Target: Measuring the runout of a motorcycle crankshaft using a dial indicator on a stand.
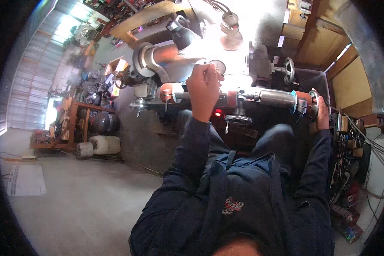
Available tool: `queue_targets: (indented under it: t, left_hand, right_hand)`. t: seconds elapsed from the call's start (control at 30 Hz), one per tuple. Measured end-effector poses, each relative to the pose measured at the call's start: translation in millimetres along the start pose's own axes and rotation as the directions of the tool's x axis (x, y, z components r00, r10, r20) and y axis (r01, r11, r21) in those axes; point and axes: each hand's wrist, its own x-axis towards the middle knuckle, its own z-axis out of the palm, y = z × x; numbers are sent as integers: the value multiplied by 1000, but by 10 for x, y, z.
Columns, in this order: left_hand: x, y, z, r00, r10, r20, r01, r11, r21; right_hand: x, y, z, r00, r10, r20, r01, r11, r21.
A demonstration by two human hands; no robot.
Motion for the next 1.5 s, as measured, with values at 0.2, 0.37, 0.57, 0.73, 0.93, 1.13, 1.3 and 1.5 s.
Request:
queue_targets:
  t: [0.2,0.37,0.57,0.73,0.93,1.13,1.3,1.5]
  left_hand:
    - [252,-223,-259,860,161,484,31,931,-364]
    - [456,-303,-406,652,204,731,128,920,-371]
    - [594,-345,-453,454,223,863,213,913,-348]
    - [212,-196,-415,801,150,579,41,952,-303]
    - [99,-11,-306,866,111,-487,-354,824,-442]
    - [-117,-355,-776,938,-145,-316,-5,903,-430]
    - [-706,-843,-902,975,-106,195,56,968,245]
    - [-1323,-1230,-825,974,-170,150,57,823,565]
  right_hand:
    - [61,80,-73,993,-118,1,115,970,-214]
    - [94,75,-69,964,-235,123,254,952,-173]
    - [99,68,-168,947,-257,192,291,940,-179]
    - [322,516,-352,990,-91,105,101,991,-92]
    - [337,724,-407,934,-329,142,358,871,-337]
    - [-221,126,-345,975,-138,173,215,777,-592]
    - [-406,-204,-428,975,-28,222,131,873,-469]
    - [-244,-317,-320,935,-319,153,354,860,-369]
